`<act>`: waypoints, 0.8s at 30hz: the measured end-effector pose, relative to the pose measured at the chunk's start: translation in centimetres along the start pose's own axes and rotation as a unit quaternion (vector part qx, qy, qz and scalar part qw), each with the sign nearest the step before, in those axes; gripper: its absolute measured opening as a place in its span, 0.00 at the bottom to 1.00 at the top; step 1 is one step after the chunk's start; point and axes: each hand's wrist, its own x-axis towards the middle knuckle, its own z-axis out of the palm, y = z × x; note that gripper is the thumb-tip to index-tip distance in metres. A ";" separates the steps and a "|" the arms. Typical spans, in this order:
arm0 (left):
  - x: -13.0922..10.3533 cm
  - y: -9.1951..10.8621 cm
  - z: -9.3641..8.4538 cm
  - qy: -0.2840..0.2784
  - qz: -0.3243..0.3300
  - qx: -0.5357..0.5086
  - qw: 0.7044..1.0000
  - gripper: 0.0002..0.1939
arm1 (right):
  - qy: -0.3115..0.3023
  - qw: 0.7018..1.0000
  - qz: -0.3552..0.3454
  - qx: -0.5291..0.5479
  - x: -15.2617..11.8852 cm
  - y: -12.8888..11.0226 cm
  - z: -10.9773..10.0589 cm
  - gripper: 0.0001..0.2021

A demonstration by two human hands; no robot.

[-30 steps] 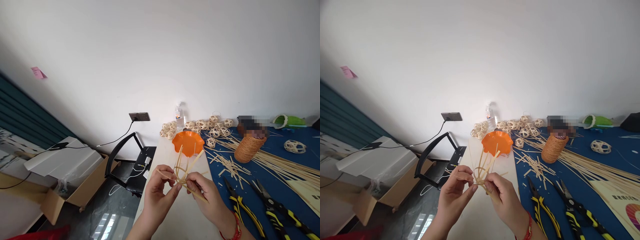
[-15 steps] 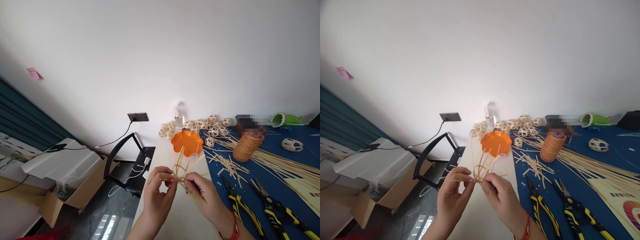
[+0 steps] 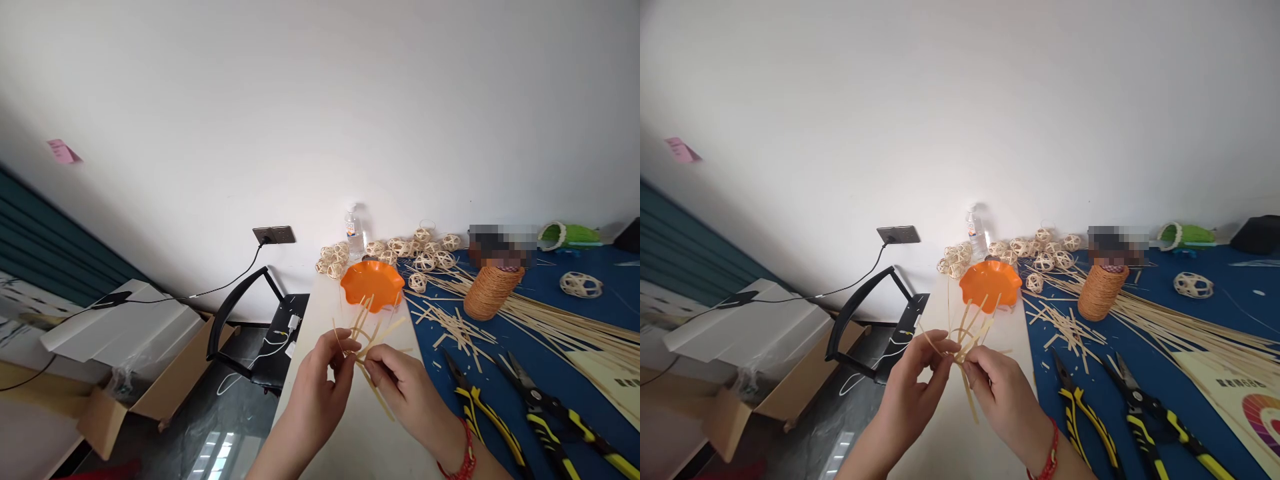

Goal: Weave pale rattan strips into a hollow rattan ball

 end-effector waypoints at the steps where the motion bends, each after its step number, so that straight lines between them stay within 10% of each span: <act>1: 0.0 0.0 0.0 -0.008 0.002 0.003 1.000 0.14 | -0.003 1.000 0.001 0.000 0.0 0.0 0.0 0.11; 14: 0.4 0.2 -0.3 -0.062 -0.079 -0.022 0.995 0.08 | -0.061 0.997 0.009 -0.035 -0.3 -0.1 -0.6 0.10; 24: 0.6 0.5 0.2 -0.080 -0.133 -0.100 0.983 0.03 | 0.017 0.999 -0.022 0.019 0.1 0.8 -0.3 0.08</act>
